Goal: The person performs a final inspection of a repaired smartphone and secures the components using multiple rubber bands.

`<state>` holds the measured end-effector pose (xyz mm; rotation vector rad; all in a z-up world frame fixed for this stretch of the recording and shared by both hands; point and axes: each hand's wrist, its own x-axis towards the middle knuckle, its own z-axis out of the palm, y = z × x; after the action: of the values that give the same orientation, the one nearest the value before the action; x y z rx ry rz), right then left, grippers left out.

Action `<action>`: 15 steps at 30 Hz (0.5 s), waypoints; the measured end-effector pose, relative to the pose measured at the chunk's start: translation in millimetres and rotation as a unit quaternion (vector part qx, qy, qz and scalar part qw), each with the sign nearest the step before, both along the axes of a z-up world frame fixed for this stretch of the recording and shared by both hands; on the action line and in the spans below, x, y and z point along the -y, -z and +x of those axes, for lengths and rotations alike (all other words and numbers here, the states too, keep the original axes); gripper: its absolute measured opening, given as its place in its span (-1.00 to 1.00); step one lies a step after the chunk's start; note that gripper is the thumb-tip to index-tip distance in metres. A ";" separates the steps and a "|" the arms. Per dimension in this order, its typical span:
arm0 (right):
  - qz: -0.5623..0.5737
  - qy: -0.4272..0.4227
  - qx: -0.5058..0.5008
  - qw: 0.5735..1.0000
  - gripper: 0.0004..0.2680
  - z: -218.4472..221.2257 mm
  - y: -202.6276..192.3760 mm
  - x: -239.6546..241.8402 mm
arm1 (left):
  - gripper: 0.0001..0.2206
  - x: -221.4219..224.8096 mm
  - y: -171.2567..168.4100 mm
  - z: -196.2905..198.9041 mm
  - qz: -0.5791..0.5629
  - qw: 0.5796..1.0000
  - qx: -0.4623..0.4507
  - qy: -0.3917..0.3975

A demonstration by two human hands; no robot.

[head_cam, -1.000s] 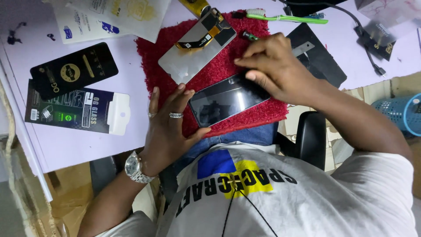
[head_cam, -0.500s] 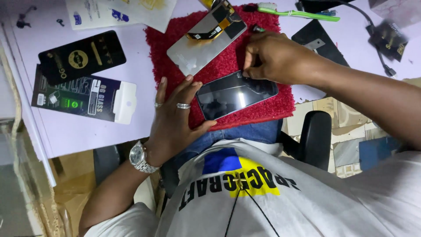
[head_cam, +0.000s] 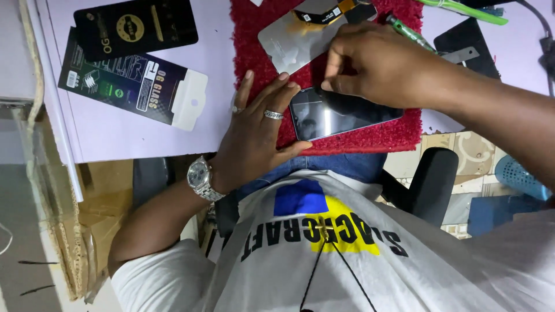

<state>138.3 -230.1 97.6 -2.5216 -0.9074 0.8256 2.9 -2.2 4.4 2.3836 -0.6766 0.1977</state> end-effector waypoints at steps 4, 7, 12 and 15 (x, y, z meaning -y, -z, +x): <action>0.090 -0.018 0.093 0.991 -0.88 -19.4 2.6 18.7 | -0.14 0.9 -3.7 -0.5 -0.011 1.000 -0.013 -0.002; 0.152 -0.090 0.180 0.968 -0.89 -36.4 16.4 25.1 | -0.14 1.0 -3.3 -0.4 -0.011 1.000 -0.011 -0.003; 0.139 -0.093 0.190 0.967 -0.83 -47.9 36.7 17.3 | -0.11 0.8 -0.5 -0.2 -0.011 1.000 -0.018 0.003; 0.133 -0.099 0.170 0.971 -0.82 -47.0 42.3 3.9 | -0.10 1.0 2.3 -1.1 -0.008 1.000 -0.014 -0.002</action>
<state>91.3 -234.0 55.3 -2.3974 -1.3012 0.2959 1.9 -3.1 2.1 2.3678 -0.6542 0.1705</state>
